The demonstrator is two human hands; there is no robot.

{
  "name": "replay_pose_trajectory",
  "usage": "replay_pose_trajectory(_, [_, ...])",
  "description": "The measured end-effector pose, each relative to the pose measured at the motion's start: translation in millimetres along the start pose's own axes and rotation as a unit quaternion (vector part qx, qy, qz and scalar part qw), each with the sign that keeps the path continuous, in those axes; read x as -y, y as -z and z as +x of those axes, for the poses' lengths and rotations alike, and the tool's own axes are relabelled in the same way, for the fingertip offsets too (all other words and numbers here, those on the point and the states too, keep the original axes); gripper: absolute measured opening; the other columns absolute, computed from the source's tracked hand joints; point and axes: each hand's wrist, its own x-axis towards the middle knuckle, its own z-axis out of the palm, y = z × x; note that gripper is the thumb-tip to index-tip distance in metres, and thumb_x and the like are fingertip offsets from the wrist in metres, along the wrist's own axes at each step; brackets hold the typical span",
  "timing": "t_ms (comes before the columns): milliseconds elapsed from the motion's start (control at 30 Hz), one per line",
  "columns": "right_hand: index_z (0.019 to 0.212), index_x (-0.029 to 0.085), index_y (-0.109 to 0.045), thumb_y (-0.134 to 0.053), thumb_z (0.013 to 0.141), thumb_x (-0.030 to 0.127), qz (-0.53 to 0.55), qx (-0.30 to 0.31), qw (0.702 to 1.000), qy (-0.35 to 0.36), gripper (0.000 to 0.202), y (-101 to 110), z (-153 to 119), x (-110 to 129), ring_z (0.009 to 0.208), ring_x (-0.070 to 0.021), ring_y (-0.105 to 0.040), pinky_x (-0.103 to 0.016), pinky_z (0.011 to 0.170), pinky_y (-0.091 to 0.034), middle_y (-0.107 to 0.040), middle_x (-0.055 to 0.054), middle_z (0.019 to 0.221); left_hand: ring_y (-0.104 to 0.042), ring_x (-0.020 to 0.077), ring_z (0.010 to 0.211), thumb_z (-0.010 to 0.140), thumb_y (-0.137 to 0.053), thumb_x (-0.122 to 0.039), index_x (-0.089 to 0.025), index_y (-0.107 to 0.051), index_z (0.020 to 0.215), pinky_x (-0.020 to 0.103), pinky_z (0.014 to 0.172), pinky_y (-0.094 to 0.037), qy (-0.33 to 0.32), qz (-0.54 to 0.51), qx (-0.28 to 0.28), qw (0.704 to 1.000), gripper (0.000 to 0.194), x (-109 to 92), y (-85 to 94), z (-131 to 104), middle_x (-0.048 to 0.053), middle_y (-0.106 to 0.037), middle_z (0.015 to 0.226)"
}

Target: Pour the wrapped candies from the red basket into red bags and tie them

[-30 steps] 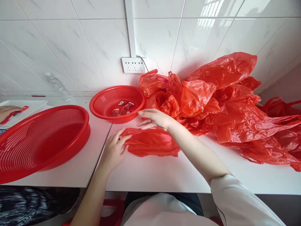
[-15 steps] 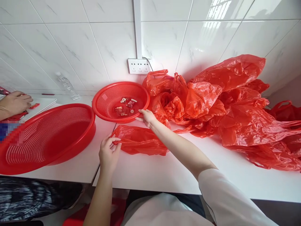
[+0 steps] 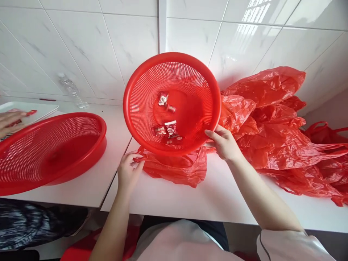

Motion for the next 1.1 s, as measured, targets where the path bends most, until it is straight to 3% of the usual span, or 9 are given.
replay_pose_trajectory(167, [0.098, 0.024, -0.069, -0.072, 0.08, 0.038, -0.057, -0.015, 0.998, 0.022, 0.023, 35, -34, 3, 0.074, -0.0151, -0.069, -0.026, 0.06, -0.061, -0.073, -0.003, 0.098, -0.064, 0.0196, 0.103, 0.075, -0.069, -0.029, -0.019, -0.068, 0.088, 0.032, 0.081, -0.06, 0.016, -0.031, 0.013, 0.999, 0.016, -4, -14.6, -1, 0.008, -0.061, 0.116])
replay_pose_trajectory(300, [0.102, 0.026, -0.07, -0.07, 0.084, 0.036, -0.072, -0.02, 0.997, 0.029, 0.021, 52, -55, 6, 0.08, -0.0172, -0.071, -0.029, 0.064, -0.063, -0.072, -0.003, 0.1, -0.063, 0.0128, 0.075, 0.077, -0.067, -0.03, -0.021, -0.068, 0.09, 0.029, 0.07, -0.057, 0.012, 0.025, 0.015, 1.0, 0.016, -7, -20.4, -1, 0.006, -0.065, 0.11])
replay_pose_trajectory(367, [0.106, 0.027, -0.07, -0.069, 0.084, 0.036, -0.075, -0.018, 0.997, 0.023, 0.023, 57, -63, 7, 0.083, -0.0187, -0.071, -0.032, 0.066, -0.064, -0.072, -0.003, 0.103, -0.061, 0.0108, 0.065, 0.079, -0.066, -0.031, -0.022, -0.068, 0.091, 0.028, 0.065, -0.055, 0.038, 0.03, 0.012, 0.999, 0.016, -8, -23.3, -1, 0.005, -0.067, 0.105])
replay_pose_trajectory(467, [0.108, 0.028, -0.071, -0.069, 0.085, 0.036, -0.085, -0.014, 0.996, 0.02, 0.025, 60, -68, 6, 0.085, -0.0199, -0.072, -0.034, 0.068, -0.065, -0.073, -0.002, 0.104, -0.067, 0.0125, 0.062, 0.082, -0.063, -0.036, -0.022, -0.067, 0.096, 0.029, 0.06, -0.058, 0.121, -0.067, 0.04, 0.99, 0.02, -9, -31.8, -2, 0.006, -0.067, 0.111])
replay_pose_trajectory(600, [0.107, 0.028, -0.071, -0.068, 0.085, 0.037, -0.109, -0.024, 0.992, 0.05, 0.024, 61, -66, 9, 0.085, -0.021, -0.072, -0.034, 0.067, -0.065, -0.073, -0.002, 0.104, -0.072, 0.0195, 0.086, 0.082, -0.065, -0.039, -0.02, -0.061, 0.093, 0.038, 0.078, -0.061, 0.173, -0.225, 0.057, 0.957, 0.022, -13, -54.3, -1, 0.008, -0.066, 0.112])
replay_pose_trajectory(767, [0.108, 0.026, -0.07, -0.066, 0.087, 0.036, -0.217, -0.076, 0.963, 0.143, 0.024, 54, -67, 19, 0.095, -0.0243, -0.071, -0.036, 0.074, -0.063, -0.072, -0.004, 0.108, -0.063, 0.0207, 0.112, 0.079, -0.07, -0.036, -0.019, -0.057, 0.087, 0.04, 0.092, -0.056, 0.152, -0.346, -0.026, 0.925, 0.023, -18, -87.4, 5, 0.008, -0.061, 0.123])
replay_pose_trajectory(867, [0.105, 0.024, -0.071, -0.065, 0.088, 0.032, -0.292, -0.098, 0.928, 0.211, 0.02, 41, -76, 23, 0.11, -0.028, -0.066, -0.037, 0.082, -0.061, -0.069, -0.006, 0.117, -0.064, 0.0169, 0.106, 0.078, -0.071, -0.035, -0.019, -0.057, 0.086, 0.039, 0.098, -0.052, 0.162, -0.401, -0.059, 0.9, 0.023, -17, -95.0, 9, 0.005, -0.064, 0.106])
replay_pose_trajectory(1033, [0.095, 0.021, -0.069, -0.064, 0.087, 0.024, -0.384, -0.078, 0.88, 0.269, 0.009, 20, -97, 19, 0.113, -0.0284, -0.065, -0.028, 0.065, -0.062, -0.062, -0.01, 0.131, -0.065, 0.0135, 0.089, 0.065, -0.074, -0.018, -0.018, -0.058, 0.078, 0.031, 0.091, -0.052, 0.185, -0.487, -0.095, 0.848, 0.02, -12, -83.9, 11, 0.0, -0.064, 0.085])
replay_pose_trajectory(1100, [0.092, 0.021, -0.067, -0.064, 0.087, 0.021, -0.406, -0.064, 0.864, 0.291, 0.006, 16, -104, 17, 0.114, -0.0286, -0.065, -0.028, 0.066, -0.063, -0.056, -0.01, 0.14, -0.065, 0.0131, 0.083, 0.064, -0.068, -0.018, -0.018, -0.056, 0.073, 0.029, 0.085, -0.053, 0.212, -0.517, -0.103, 0.823, 0.015, -8, -78.5, 12, -0.001, -0.063, 0.08])
